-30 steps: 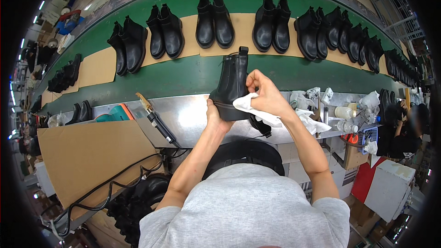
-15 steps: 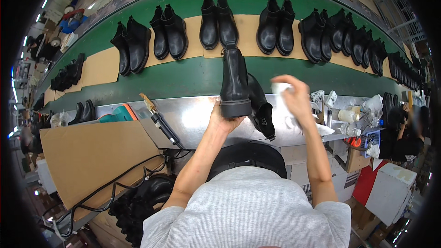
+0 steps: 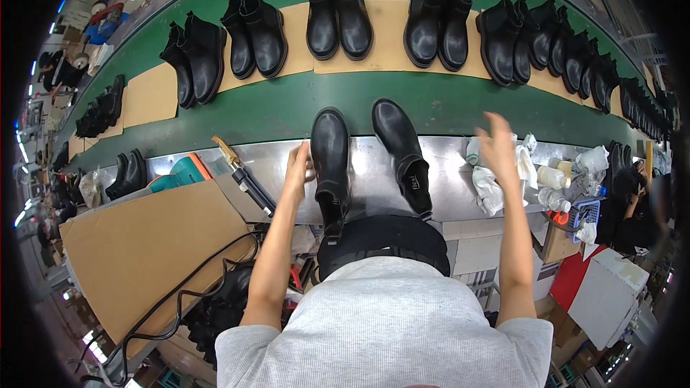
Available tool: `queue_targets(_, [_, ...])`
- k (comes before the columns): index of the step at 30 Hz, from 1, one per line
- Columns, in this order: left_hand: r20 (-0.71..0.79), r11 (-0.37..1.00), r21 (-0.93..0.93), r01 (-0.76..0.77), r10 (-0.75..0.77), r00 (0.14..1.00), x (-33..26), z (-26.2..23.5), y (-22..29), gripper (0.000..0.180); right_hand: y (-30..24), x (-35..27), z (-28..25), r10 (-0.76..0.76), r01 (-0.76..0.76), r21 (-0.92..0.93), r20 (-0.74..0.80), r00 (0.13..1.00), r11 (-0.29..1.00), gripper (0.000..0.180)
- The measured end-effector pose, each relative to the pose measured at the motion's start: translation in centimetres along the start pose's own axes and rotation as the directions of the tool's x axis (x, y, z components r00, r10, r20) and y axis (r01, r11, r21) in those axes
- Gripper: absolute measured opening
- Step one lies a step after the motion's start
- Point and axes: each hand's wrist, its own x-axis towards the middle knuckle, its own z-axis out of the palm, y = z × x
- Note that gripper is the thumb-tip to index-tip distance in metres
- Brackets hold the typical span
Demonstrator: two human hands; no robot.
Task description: Inspecting, cleaning, and finishing boots on an assembly line using a cloth, fluid, and a heat gun.
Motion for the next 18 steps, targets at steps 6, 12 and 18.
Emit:
queue_targets(6, [0.194, 0.370, 0.896, -0.246, 0.170, 0.966, -0.6, 6.6, 6.2, 0.128, -10.4, 3.4, 11.3, 0.226, -0.144, -0.185, 0.577, 0.784, 0.972, 0.115])
queue_targets(12, [0.187, 0.814, 0.432, -0.388, 0.340, 0.922, 1.0, 2.4, 5.3, 0.089, -4.6, 4.9, 11.7, 0.008, -0.091, 0.131, 0.530, 0.848, 0.987, 0.115])
queue_targets(18, [0.360, 0.966, -0.146, -0.213, 0.253, 0.898, -1.0, 2.6, 6.8, 0.066, -4.1, 4.5, 7.5, -0.112, -0.604, 0.563, 0.777, 0.620, 0.565, 0.078])
